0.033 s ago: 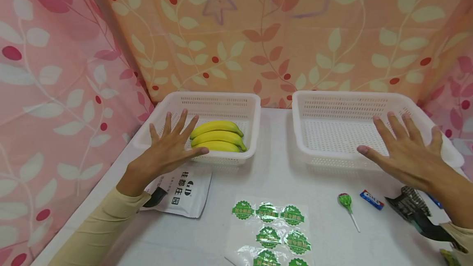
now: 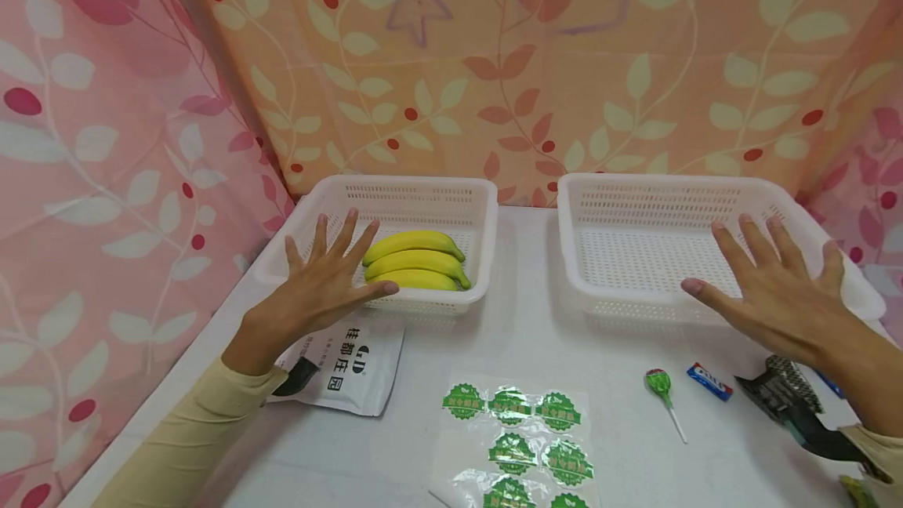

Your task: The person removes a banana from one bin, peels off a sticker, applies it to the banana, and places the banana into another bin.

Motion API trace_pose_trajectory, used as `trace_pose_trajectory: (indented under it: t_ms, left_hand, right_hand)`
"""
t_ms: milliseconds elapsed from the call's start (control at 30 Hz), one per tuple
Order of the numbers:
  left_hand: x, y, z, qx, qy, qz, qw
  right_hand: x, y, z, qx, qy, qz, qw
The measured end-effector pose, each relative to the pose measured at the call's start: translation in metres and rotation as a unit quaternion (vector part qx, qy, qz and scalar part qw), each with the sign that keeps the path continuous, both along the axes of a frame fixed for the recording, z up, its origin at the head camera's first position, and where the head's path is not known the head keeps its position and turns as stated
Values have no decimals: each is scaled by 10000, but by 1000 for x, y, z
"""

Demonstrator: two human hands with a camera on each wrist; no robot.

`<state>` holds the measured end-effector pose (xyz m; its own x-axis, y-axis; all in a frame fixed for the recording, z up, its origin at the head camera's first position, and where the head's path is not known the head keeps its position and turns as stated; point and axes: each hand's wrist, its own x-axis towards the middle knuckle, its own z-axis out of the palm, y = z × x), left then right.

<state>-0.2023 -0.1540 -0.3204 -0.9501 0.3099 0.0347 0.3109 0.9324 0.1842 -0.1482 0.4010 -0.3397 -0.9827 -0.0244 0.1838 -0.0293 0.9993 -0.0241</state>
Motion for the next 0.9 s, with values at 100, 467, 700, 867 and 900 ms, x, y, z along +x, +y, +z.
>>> trace_pose_trajectory:
  t_ms: [100,467,700,867,900]
  left_hand:
    - [-1,1,0,22,-6,-11,10000]
    - [-4,0,7,51,-419,-88,9991]
    - [-3,-7,21,1091,-1418,-859,9801]
    - [-4,-9,17,1288,-1651,-1237,9700]
    - [-4,-9,16,1294,-1647,-1252,9698]
  right_hand:
    - [1,1,0,-21,28,-11,10000]
    - [4,-5,6,-291,286,144,9991]
    - [3,-51,31,-1611,449,976,9811]
    - [-2,-104,41,-2210,761,1712,9571]
    - [-3,-114,41,-2298,821,1904,9509]
